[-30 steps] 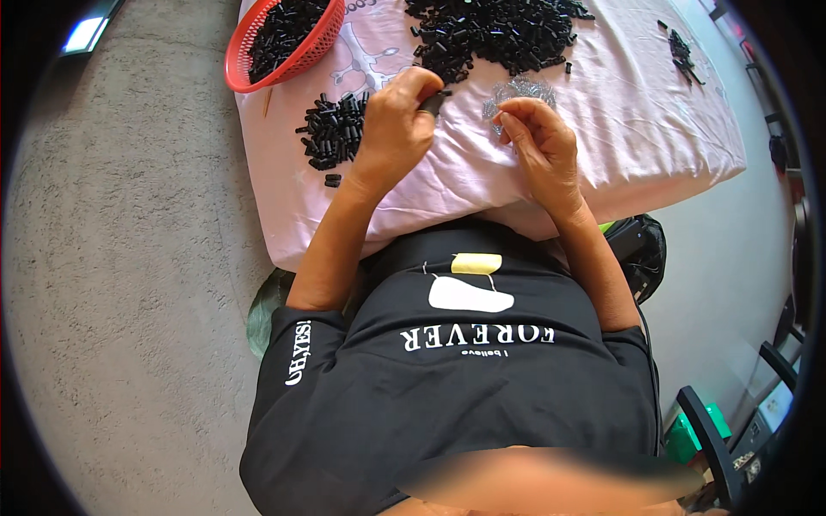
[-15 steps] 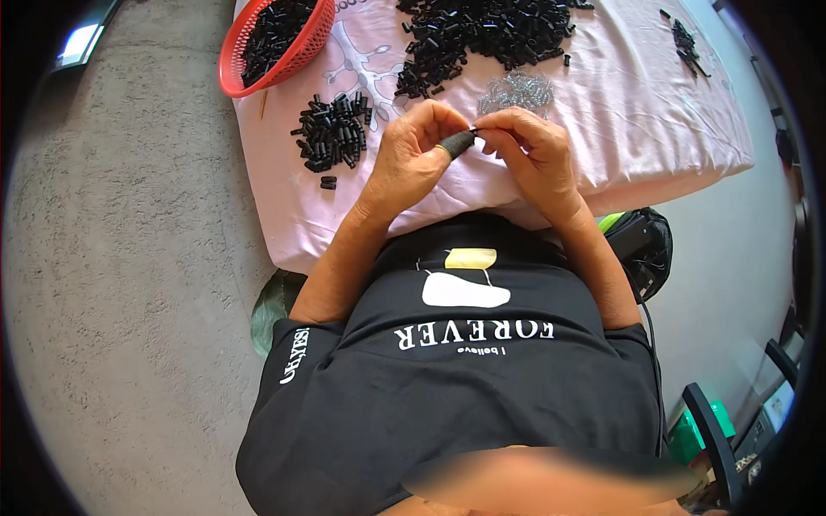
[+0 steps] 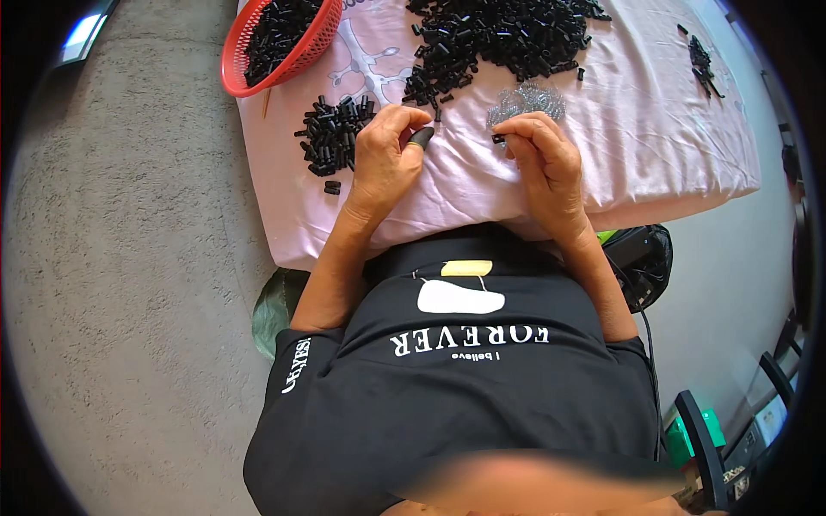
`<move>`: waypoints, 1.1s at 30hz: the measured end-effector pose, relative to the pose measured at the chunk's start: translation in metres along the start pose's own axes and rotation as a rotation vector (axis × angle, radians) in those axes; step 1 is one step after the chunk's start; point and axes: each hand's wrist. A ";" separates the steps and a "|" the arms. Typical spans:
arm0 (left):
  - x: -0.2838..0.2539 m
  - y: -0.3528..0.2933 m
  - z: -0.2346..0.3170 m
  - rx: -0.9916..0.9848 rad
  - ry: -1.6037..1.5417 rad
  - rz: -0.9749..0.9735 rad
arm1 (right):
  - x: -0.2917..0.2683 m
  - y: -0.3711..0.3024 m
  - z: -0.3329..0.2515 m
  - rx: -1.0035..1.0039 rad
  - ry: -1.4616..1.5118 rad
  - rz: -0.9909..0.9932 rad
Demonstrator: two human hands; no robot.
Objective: Assembling small black plastic components by inserting metal pins into them.
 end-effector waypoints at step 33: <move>0.008 0.007 0.001 -0.118 -0.065 -0.076 | -0.003 -0.005 0.007 0.232 0.297 0.110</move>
Point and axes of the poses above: each hand's wrist, its own y-axis towards the middle knuckle, its own x-axis out of the palm, z = x × y, and after that the axes turned 14 degrees about y, right-handed
